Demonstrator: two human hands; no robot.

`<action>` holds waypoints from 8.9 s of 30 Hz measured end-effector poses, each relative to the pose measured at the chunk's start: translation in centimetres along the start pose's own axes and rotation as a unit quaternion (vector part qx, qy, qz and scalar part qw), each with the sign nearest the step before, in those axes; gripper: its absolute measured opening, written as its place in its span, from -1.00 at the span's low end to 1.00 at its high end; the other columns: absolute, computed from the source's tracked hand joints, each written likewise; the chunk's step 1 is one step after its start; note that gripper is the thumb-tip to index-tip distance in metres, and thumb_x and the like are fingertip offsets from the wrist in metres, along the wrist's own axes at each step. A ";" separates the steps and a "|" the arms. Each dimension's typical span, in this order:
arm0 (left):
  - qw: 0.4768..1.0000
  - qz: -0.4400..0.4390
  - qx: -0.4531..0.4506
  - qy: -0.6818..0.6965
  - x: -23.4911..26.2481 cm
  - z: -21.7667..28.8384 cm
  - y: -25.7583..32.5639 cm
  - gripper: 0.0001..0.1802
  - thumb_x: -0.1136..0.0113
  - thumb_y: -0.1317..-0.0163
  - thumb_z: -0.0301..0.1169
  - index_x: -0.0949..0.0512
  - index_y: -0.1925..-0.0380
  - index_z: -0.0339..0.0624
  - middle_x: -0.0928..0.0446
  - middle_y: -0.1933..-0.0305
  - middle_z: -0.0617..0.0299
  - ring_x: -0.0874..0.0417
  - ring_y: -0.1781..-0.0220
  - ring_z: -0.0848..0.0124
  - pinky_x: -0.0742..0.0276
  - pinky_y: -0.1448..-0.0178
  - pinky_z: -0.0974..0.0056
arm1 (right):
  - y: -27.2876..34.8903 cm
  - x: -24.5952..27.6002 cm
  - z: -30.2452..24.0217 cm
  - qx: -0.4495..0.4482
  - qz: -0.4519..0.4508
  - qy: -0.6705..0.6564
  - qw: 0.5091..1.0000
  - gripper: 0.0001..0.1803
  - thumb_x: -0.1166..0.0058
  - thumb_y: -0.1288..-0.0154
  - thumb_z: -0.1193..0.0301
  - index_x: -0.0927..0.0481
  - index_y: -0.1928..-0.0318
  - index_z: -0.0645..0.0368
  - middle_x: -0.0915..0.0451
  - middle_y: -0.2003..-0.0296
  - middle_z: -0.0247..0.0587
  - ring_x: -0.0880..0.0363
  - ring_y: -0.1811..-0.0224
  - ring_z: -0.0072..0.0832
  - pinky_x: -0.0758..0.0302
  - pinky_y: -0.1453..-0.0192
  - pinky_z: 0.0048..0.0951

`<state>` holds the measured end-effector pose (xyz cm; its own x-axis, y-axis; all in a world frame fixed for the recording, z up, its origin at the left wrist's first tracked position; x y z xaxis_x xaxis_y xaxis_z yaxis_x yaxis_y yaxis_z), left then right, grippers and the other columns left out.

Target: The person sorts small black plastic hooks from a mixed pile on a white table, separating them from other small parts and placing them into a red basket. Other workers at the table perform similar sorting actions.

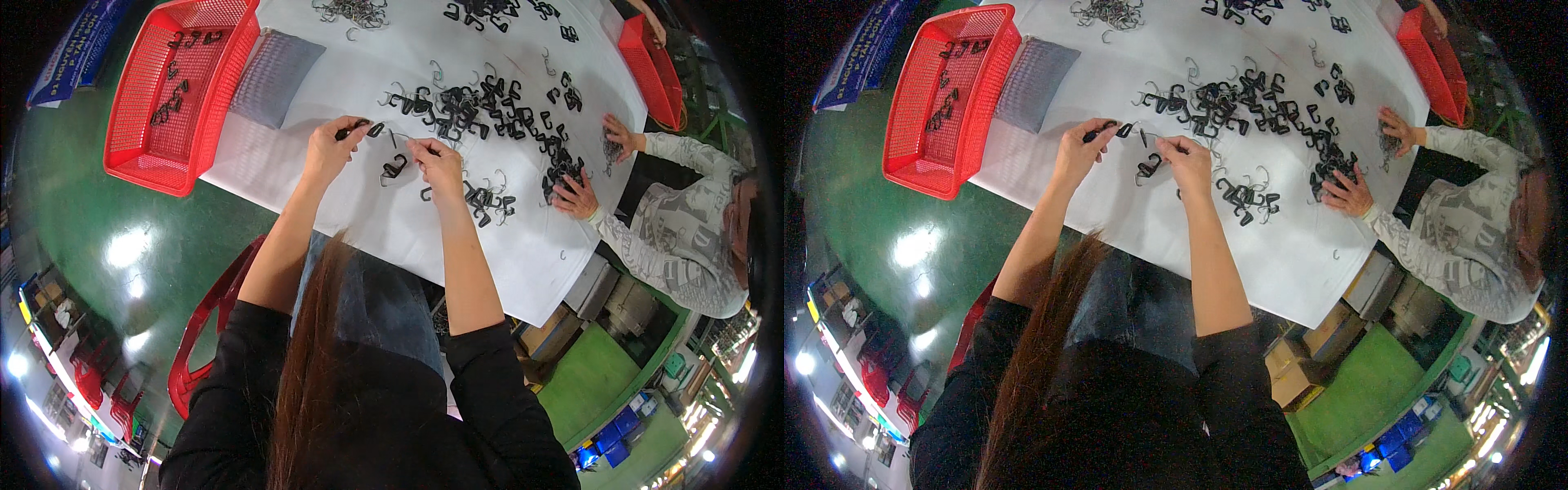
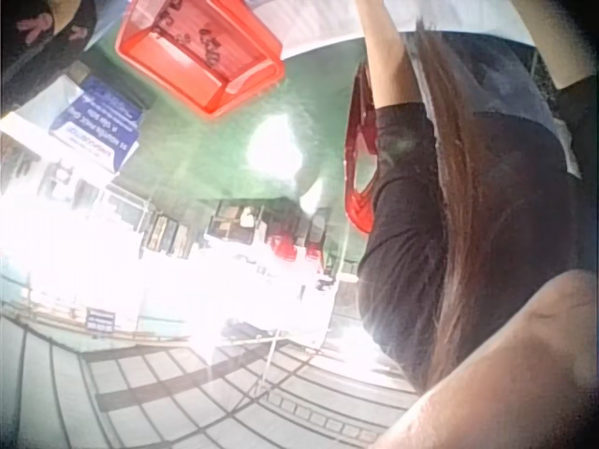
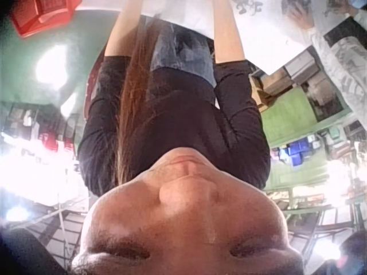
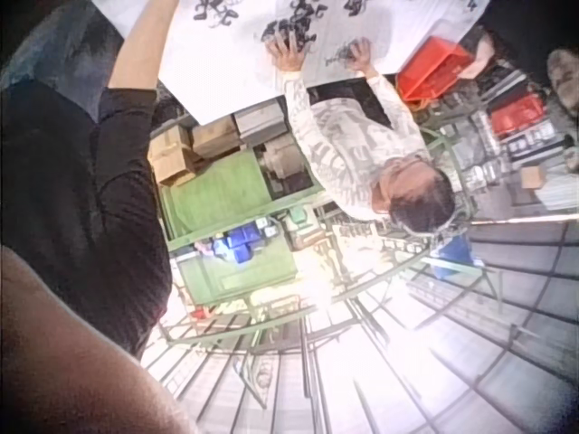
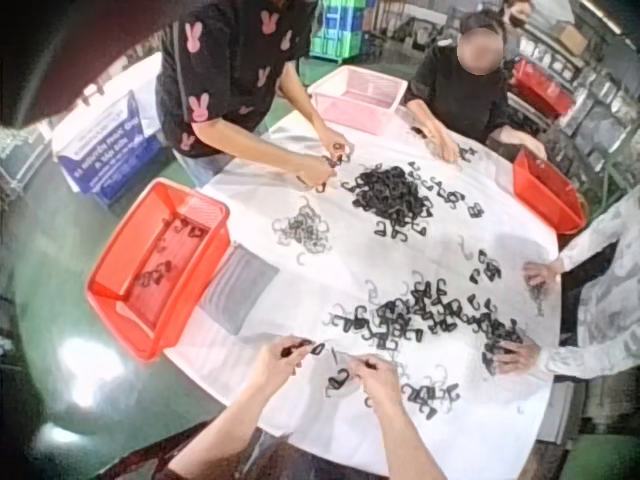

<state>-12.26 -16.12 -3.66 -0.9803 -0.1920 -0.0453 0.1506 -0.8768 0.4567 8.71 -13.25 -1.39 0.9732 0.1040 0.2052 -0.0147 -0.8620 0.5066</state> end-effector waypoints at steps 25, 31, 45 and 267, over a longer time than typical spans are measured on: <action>0.878 0.057 -0.138 -0.454 -3.9 0.8 -0.7 -0.66 -0.30 -0.03 -0.23 -0.46 0.19 -0.01 -0.61 0.49 0.18 -0.65 0.37 0.19 -0.51 0.30 0.13 | -0.8 -1.9 2.7 0.064 0.002 0.430 0.901 -0.61 -0.34 0.04 0.22 -0.51 0.28 0.16 -0.64 0.44 -0.19 -0.63 0.33 -0.25 -0.50 0.27 -0.27; 0.968 0.018 -0.048 -0.246 -1.1 0.6 -1.4 -0.74 -0.33 0.01 -0.24 -0.58 0.40 -0.14 -0.59 0.51 0.20 -0.60 0.46 0.37 -0.46 0.33 0.29 | -1.3 2.0 6.0 -0.162 -0.057 0.108 0.979 -0.74 -0.30 0.03 0.30 -0.62 0.40 0.23 -0.53 0.59 -0.37 -0.42 0.52 -0.59 -0.33 0.44 -0.51; 0.808 0.422 -0.092 -0.400 29.9 15.8 7.2 -0.62 -0.21 -0.08 -0.24 -0.52 0.12 -0.18 -0.55 0.13 0.01 -0.54 -0.01 0.13 -0.40 -0.09 0.18 | 0.8 -31.6 -18.5 0.166 -0.209 -0.008 0.964 -0.35 -0.34 0.04 0.14 -0.45 0.02 0.30 -0.52 0.18 -0.07 -0.52 0.21 -0.39 -0.50 0.21 -0.39; 0.783 0.452 -0.174 -0.390 29.5 20.5 0.7 -0.65 -0.15 -0.13 -0.37 -0.51 0.05 -0.17 -0.49 -0.01 0.04 -0.41 -0.15 0.14 -0.26 -0.26 0.14 | -5.1 -37.0 -21.9 0.055 -0.245 -0.131 0.959 -0.24 -0.35 0.03 0.25 -0.35 -0.13 0.38 -0.38 -0.07 0.10 -0.35 -0.17 -0.14 -0.30 -0.24 -0.28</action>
<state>-43.73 -13.35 13.50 -0.2114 -0.5947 0.7757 0.7203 -0.6312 -0.2877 -32.27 -1.89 6.74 0.8815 0.3943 -0.2598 0.4696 -0.7897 0.3948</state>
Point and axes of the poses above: each hand's wrist, its own y-axis away from the middle knuckle, its own x-axis out of the back of the hand, z = x × y, the point moved 10 cm from there along -y, towards the middle knuckle
